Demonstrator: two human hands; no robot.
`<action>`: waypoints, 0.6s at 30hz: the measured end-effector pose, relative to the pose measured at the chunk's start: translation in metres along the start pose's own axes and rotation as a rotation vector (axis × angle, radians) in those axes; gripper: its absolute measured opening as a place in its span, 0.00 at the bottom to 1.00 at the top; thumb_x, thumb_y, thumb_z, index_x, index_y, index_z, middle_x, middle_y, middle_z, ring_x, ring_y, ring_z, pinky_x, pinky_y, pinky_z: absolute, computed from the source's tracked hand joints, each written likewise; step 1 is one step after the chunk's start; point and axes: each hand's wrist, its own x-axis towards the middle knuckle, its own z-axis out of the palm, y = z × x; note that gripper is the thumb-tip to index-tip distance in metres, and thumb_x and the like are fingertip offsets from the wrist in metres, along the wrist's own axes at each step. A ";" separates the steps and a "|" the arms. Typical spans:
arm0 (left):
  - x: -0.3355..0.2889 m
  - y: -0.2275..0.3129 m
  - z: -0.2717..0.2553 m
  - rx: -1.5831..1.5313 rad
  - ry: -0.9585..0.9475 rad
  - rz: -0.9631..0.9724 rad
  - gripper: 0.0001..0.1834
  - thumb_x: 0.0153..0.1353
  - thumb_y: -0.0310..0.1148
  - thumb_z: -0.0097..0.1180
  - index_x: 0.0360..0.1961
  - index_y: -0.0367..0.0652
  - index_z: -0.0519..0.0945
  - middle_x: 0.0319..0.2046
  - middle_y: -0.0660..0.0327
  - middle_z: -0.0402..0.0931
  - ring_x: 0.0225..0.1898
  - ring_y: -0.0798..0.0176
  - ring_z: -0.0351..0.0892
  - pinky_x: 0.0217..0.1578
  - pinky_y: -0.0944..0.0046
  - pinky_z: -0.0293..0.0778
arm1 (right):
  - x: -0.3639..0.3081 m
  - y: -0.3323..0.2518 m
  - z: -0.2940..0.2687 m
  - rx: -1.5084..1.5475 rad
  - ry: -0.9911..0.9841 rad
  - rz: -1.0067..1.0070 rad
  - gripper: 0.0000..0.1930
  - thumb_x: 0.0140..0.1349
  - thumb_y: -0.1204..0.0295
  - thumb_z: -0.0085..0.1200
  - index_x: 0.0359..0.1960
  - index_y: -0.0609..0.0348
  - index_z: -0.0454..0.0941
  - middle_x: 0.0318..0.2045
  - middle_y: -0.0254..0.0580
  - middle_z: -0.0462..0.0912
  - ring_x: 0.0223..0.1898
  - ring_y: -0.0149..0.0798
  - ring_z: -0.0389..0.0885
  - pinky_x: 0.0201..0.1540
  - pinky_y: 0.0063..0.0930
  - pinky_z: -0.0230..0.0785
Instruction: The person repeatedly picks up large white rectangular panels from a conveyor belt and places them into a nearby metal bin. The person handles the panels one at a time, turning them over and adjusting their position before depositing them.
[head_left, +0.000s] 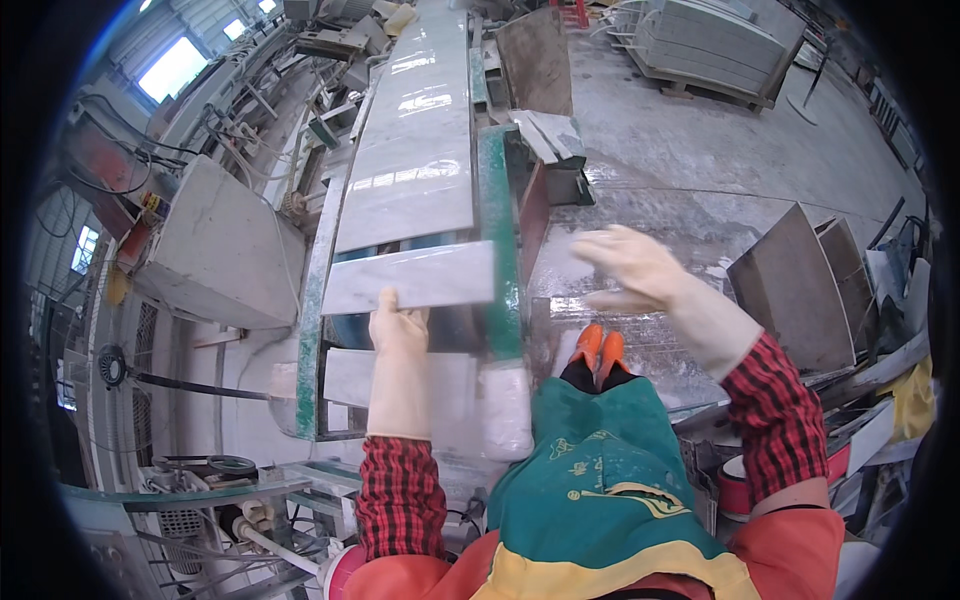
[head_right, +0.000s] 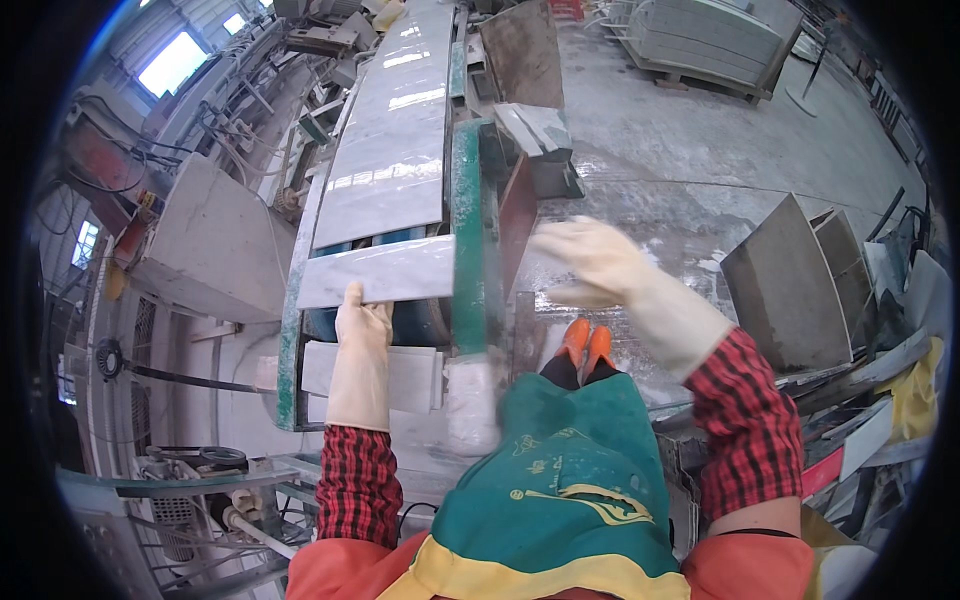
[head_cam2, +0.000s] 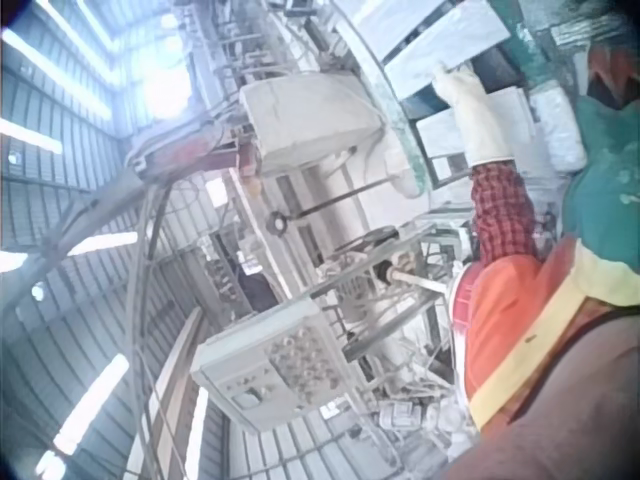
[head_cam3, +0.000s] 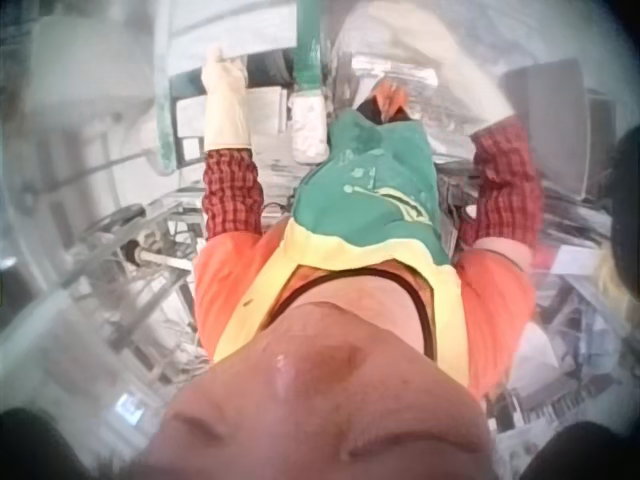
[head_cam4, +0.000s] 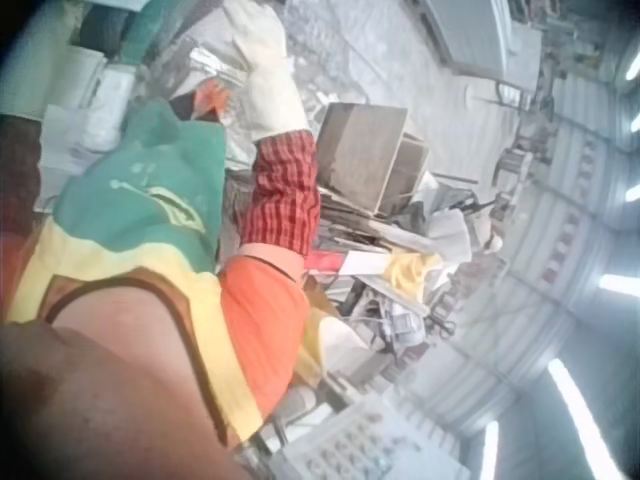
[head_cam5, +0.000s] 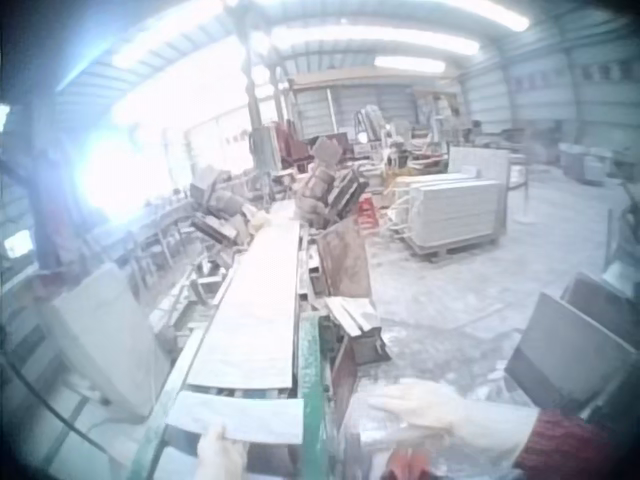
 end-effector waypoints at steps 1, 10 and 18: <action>0.015 0.000 -0.005 -0.003 0.032 0.014 0.21 0.72 0.32 0.49 0.63 0.38 0.66 0.57 0.48 0.73 0.55 0.44 0.79 0.49 0.42 0.82 | -0.030 0.013 -0.002 -0.042 0.092 0.047 0.32 0.53 0.60 0.69 0.57 0.61 0.73 0.55 0.49 0.79 0.57 0.53 0.78 0.61 0.44 0.70; 0.065 -0.001 0.005 0.055 0.129 0.026 0.21 0.73 0.35 0.49 0.61 0.35 0.66 0.59 0.47 0.72 0.57 0.46 0.78 0.53 0.47 0.82 | -0.326 0.013 -0.052 -0.006 0.256 1.127 0.30 0.59 0.68 0.64 0.64 0.64 0.73 0.60 0.55 0.78 0.64 0.47 0.75 0.66 0.34 0.65; 0.094 -0.001 0.013 0.072 0.218 0.015 0.24 0.70 0.32 0.53 0.65 0.39 0.65 0.60 0.48 0.70 0.57 0.45 0.77 0.52 0.41 0.80 | -0.501 -0.057 -0.040 0.011 0.434 1.445 0.28 0.65 0.72 0.60 0.66 0.64 0.71 0.64 0.52 0.75 0.67 0.45 0.71 0.70 0.34 0.58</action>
